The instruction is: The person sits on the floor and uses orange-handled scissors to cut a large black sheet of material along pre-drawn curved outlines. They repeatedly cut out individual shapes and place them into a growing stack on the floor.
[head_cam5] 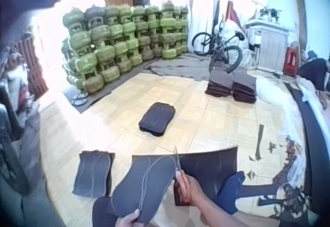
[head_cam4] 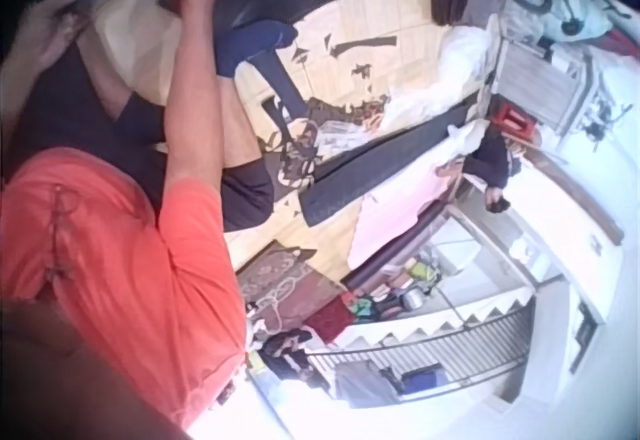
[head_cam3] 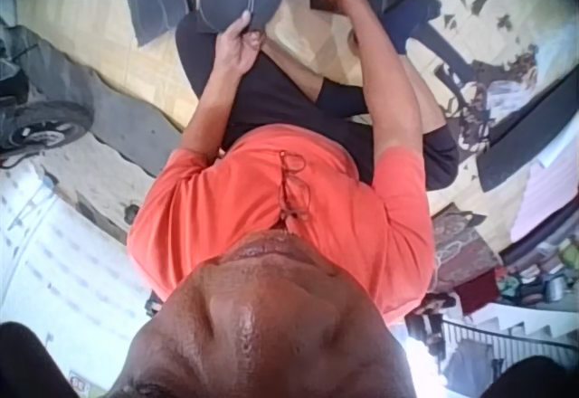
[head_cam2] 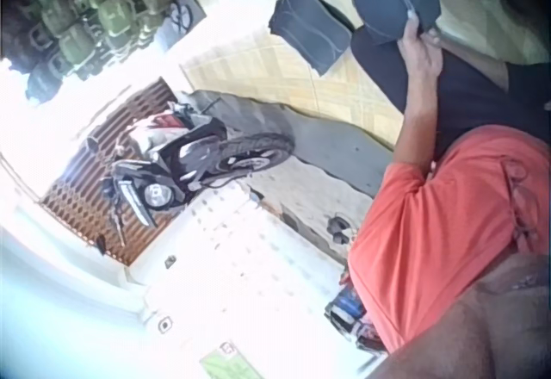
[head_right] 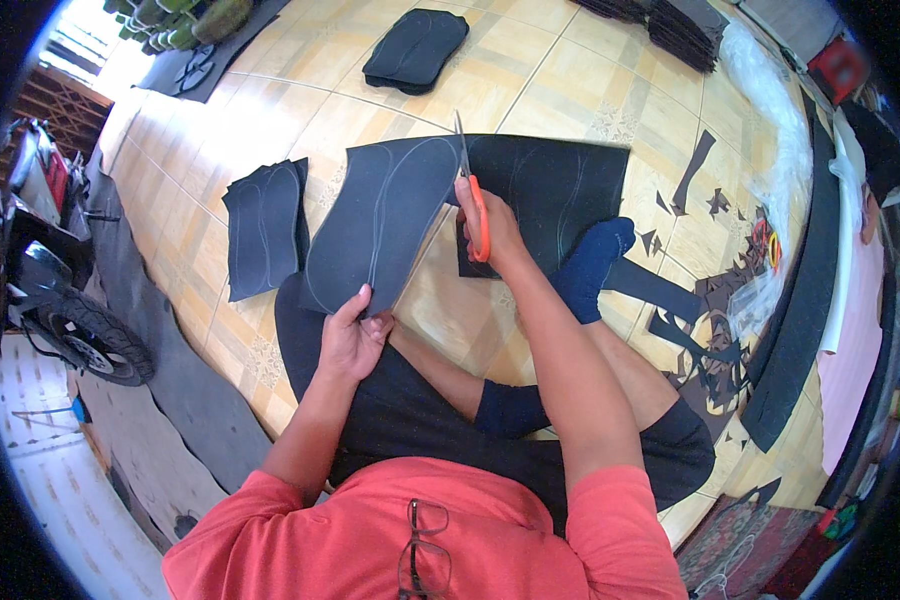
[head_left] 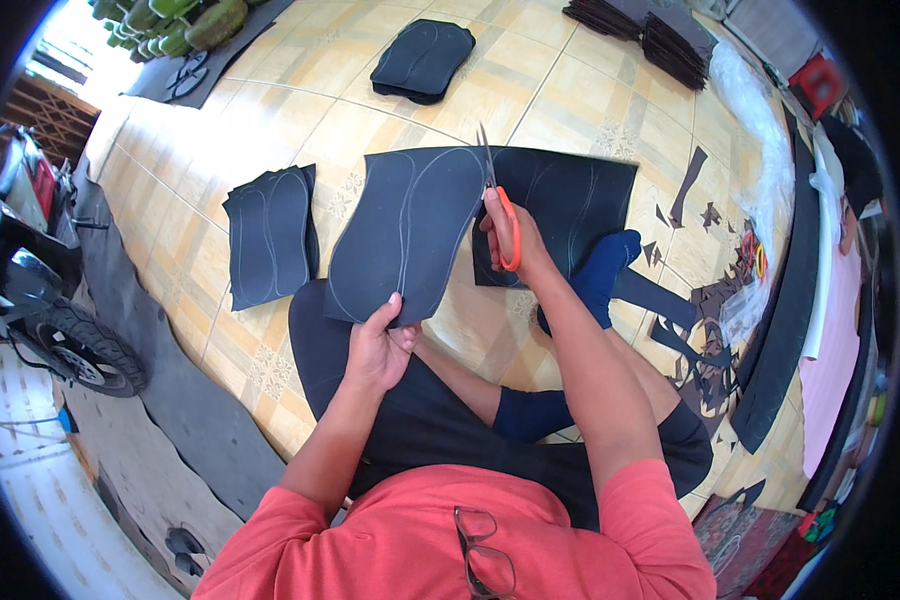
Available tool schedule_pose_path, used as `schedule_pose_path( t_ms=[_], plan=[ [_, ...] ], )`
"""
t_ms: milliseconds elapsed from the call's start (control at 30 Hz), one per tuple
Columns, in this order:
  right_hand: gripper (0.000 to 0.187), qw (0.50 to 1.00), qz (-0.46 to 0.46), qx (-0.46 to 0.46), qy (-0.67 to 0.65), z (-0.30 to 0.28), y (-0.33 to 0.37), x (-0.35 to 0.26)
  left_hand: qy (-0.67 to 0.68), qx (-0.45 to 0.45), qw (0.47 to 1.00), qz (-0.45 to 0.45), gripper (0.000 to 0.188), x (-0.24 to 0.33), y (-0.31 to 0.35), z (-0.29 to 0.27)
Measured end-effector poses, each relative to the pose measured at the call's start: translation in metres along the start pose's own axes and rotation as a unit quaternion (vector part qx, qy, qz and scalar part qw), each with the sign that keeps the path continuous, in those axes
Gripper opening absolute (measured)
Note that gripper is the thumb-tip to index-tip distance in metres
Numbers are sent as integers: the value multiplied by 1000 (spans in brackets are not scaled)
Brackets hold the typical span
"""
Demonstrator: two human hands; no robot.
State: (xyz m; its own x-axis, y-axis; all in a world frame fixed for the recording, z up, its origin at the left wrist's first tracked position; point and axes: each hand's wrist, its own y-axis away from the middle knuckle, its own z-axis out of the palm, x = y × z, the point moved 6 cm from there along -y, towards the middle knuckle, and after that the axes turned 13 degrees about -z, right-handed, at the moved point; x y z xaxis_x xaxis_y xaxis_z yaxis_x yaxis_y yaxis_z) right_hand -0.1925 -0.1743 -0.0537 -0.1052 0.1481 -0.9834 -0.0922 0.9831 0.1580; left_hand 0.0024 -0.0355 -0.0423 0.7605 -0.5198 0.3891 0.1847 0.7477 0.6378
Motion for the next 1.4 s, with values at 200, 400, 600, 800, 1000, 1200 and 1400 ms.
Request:
schedule_pose_path(
  t_ms=[200,400,600,800,1000,1200,1400],
  plan=[
    [58,998,13,20,-66,9,18,-1,-74,41,989,119,20,74,21,-18],
    [53,999,-21,8,-28,9,77,1,-155,171,950,209,19,184,-3,-111],
    [48,998,41,-18,-42,-4,156,39,-158,335,917,145,30,190,-23,-229],
    [39,992,111,-14,-51,-22,235,45,-417,419,796,127,38,175,7,-201],
    [34,991,114,2,-64,-26,241,42,-614,304,584,436,21,137,6,-3],
    [35,996,67,32,-56,-29,241,27,-717,167,659,157,55,3,-156,21],
    [36,994,55,69,-65,-44,247,35,-551,150,819,-47,47,-51,-191,46]
  ],
)
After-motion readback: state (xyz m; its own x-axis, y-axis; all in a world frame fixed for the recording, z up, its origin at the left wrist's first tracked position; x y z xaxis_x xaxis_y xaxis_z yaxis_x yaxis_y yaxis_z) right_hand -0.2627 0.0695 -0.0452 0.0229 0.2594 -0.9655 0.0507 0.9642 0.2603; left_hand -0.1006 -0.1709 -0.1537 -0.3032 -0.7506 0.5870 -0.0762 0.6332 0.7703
